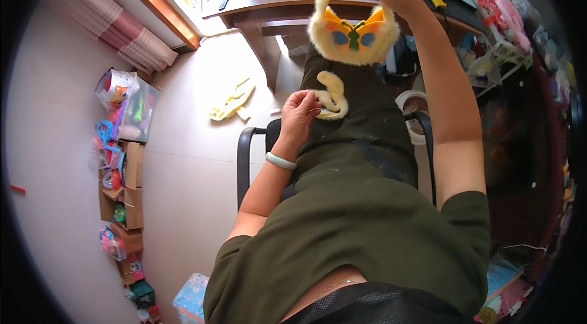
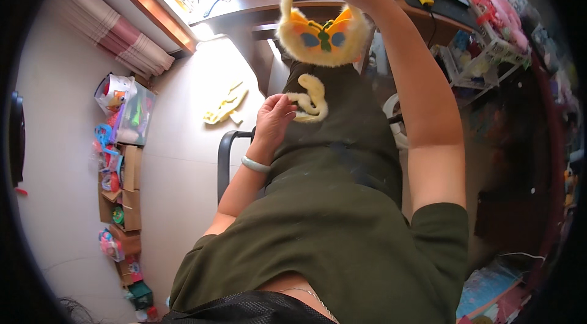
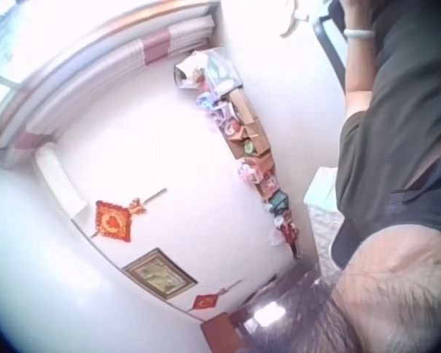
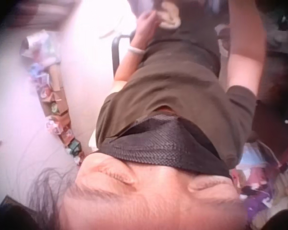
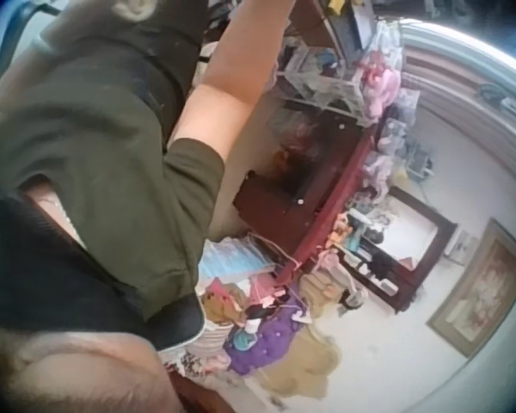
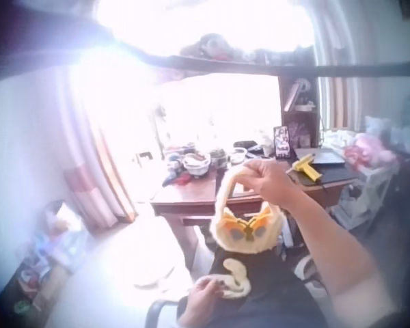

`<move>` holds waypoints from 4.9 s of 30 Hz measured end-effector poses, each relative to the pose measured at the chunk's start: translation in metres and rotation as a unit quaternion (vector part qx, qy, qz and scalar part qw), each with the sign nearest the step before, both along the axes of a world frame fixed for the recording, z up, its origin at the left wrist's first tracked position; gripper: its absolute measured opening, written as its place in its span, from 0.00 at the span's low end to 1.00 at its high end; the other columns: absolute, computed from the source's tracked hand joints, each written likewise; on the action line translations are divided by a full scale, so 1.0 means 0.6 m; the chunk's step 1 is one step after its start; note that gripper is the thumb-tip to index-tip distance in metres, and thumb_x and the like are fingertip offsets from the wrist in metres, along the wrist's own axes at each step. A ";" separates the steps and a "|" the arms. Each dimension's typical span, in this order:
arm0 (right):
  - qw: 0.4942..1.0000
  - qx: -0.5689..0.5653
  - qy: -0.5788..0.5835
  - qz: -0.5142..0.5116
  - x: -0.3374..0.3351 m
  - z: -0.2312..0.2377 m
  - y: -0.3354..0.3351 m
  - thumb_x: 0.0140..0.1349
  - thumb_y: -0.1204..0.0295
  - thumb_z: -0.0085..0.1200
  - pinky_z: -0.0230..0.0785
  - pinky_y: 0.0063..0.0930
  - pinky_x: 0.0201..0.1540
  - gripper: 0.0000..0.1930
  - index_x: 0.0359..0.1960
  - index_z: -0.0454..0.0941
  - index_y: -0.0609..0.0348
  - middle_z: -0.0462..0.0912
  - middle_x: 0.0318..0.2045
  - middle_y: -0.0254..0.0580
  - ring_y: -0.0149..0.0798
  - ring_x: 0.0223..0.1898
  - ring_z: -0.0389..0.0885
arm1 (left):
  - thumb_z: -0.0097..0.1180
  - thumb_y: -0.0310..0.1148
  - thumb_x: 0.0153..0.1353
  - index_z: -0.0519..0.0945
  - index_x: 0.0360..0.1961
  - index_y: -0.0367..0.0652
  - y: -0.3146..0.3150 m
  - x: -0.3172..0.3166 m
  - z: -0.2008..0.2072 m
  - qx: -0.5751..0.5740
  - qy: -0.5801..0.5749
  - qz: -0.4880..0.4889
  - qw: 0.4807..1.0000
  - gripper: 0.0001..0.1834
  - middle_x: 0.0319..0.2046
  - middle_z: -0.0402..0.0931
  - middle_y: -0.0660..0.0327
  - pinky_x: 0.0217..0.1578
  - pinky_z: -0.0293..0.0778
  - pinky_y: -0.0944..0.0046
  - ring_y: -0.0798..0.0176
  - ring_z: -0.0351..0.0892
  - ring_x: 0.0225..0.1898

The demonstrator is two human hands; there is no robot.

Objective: The person is seated and crafting a yellow fuzzy headband with a butterfly design. They use a hot glue gun to attach a fuzzy trim to the headband, then use scissors to trim the excess material. The person repeatedly adjusts the trim and applies glue to secure it.

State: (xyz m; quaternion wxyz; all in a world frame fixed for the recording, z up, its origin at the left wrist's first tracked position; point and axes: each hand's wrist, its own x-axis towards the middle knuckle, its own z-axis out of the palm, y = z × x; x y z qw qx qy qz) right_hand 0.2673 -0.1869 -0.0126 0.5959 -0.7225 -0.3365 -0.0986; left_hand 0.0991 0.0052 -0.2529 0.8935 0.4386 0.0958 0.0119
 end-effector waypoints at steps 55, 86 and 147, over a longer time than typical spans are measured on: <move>0.829 0.395 0.374 0.132 -0.004 -0.112 -0.039 0.68 0.58 0.53 0.62 0.26 0.30 0.16 0.43 0.74 0.59 0.69 0.27 0.34 0.31 0.24 0.66 | 0.69 0.43 0.51 0.55 0.71 0.43 0.002 -0.012 0.124 0.484 -0.275 0.188 0.809 0.50 0.71 0.44 0.45 0.69 0.47 0.52 0.48 0.43 0.73; 0.890 0.373 0.250 0.077 -0.029 -0.211 0.071 0.66 0.54 0.53 0.72 0.21 0.22 0.18 0.34 0.80 0.58 0.81 0.24 0.33 0.28 0.20 0.79 | 0.55 0.46 0.65 0.81 0.34 0.36 -0.077 -0.025 0.172 0.377 -0.200 0.072 0.902 0.20 0.17 0.75 0.57 0.26 0.70 0.66 0.70 0.73 0.20; 0.974 0.072 -0.102 -0.188 -0.171 -0.229 -0.023 0.57 0.78 0.55 0.63 0.23 0.50 0.21 0.55 0.71 0.60 0.75 0.49 0.35 0.28 0.46 0.71 | 0.69 0.25 0.43 0.72 0.52 0.40 -0.009 -0.045 0.146 0.590 -0.349 0.275 0.674 0.32 0.45 0.78 0.54 0.45 0.73 0.56 0.50 0.79 0.42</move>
